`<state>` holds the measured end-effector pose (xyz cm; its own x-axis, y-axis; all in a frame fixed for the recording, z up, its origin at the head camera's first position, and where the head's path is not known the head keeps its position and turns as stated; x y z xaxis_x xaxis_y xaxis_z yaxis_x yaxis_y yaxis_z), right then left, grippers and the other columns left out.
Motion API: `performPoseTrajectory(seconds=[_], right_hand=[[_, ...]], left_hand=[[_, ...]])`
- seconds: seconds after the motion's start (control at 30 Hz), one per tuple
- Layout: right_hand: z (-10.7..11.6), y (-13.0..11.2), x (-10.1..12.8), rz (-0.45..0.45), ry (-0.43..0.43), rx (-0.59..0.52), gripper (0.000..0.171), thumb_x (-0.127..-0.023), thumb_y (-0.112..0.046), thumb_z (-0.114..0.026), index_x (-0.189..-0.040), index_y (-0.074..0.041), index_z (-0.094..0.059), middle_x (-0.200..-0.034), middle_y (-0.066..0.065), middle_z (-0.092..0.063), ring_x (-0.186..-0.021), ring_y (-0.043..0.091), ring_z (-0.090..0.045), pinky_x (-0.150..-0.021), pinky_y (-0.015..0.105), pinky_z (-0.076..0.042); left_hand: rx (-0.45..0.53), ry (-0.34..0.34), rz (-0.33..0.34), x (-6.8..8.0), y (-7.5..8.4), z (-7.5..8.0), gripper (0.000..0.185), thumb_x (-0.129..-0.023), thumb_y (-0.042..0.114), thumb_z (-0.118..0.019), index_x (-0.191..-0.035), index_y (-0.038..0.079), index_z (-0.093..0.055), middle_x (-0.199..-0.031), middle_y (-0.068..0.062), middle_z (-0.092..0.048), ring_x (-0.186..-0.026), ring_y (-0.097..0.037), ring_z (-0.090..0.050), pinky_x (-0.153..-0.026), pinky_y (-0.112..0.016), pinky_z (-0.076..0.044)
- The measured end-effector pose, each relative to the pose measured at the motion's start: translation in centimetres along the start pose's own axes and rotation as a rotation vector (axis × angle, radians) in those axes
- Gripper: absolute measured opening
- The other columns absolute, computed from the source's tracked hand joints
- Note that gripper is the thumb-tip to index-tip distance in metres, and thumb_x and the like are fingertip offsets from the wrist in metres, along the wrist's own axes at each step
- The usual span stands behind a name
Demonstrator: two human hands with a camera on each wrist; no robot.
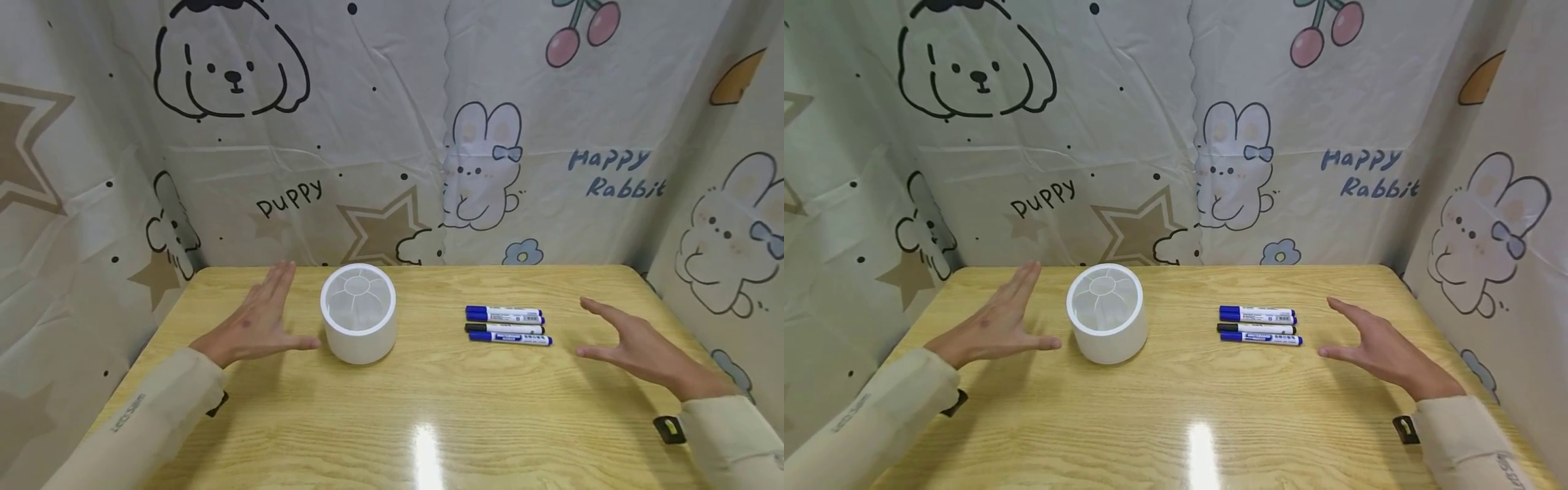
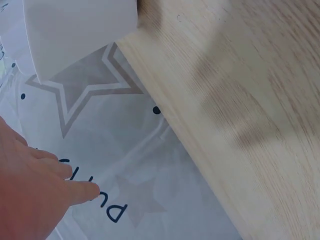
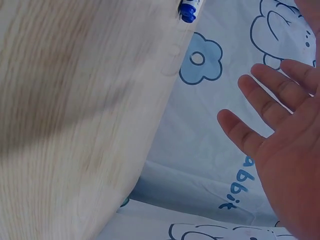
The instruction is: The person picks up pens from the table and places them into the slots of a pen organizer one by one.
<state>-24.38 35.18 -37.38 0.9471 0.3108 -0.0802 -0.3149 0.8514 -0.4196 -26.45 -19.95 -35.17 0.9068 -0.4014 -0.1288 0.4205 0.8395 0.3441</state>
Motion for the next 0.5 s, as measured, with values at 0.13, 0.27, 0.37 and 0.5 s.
performPoseTrajectory(seconds=[0.13, 0.27, 0.37, 0.5], right_hand=[[-0.3, -0.2, -0.2, 0.013, -0.003, -0.017, 0.089, -0.085, -0.034, -0.080, -0.150, 0.007, -0.035, -0.148, 0.034, -0.038, -0.130, 0.058, -0.036, -0.097, 0.074, -0.035], [-0.7, -0.4, -0.3, 0.034, -0.001, -0.032, 0.084, -0.085, -0.032, -0.080, -0.147, 0.008, -0.039, -0.146, 0.034, -0.041, -0.129, 0.058, -0.038, -0.096, 0.074, -0.035], [-0.9, -0.5, -0.5, 0.046, 0.001, -0.033, 0.081, -0.086, -0.031, -0.080, -0.146, 0.008, -0.041, -0.145, 0.033, -0.043, -0.128, 0.058, -0.039, -0.096, 0.074, -0.036], [-1.2, -0.6, -0.6, 0.057, 0.004, -0.025, 0.078, -0.086, -0.030, -0.080, -0.144, 0.008, -0.044, -0.143, 0.032, -0.046, -0.127, 0.057, -0.042, -0.095, 0.074, -0.037]], left_hand=[[0.023, 0.004, -0.006, -0.4, 0.4, -0.1, 0.139, -0.070, 0.067, -0.080, -0.159, 0.002, 0.005, -0.165, -0.021, 0.003, -0.151, -0.039, -0.003, -0.118, -0.064, -0.013], [0.062, 0.009, -0.015, -0.8, 0.8, -0.3, 0.140, -0.068, 0.062, -0.084, -0.159, 0.004, 0.005, -0.165, -0.020, 0.002, -0.151, -0.039, -0.004, -0.118, -0.062, -0.014], [0.103, 0.012, -0.026, -1.1, 1.1, -0.4, 0.142, -0.067, 0.058, -0.087, -0.159, 0.004, 0.006, -0.165, -0.019, 0.002, -0.151, -0.038, -0.004, -0.119, -0.061, -0.015], [0.156, 0.008, -0.039, -1.4, 1.6, -0.6, 0.143, -0.065, 0.055, -0.090, -0.159, 0.006, 0.006, -0.166, -0.016, 0.003, -0.151, -0.037, -0.006, -0.119, -0.060, -0.017]])
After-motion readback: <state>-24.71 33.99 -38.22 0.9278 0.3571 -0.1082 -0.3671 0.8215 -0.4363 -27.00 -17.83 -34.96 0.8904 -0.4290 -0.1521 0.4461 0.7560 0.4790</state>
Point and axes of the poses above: each hand's wrist, its own x-axis away from the middle knuckle, its own z-axis out of the back of the hand, y = z × x, the point moved 6 cm from there along -x, towards the middle knuckle
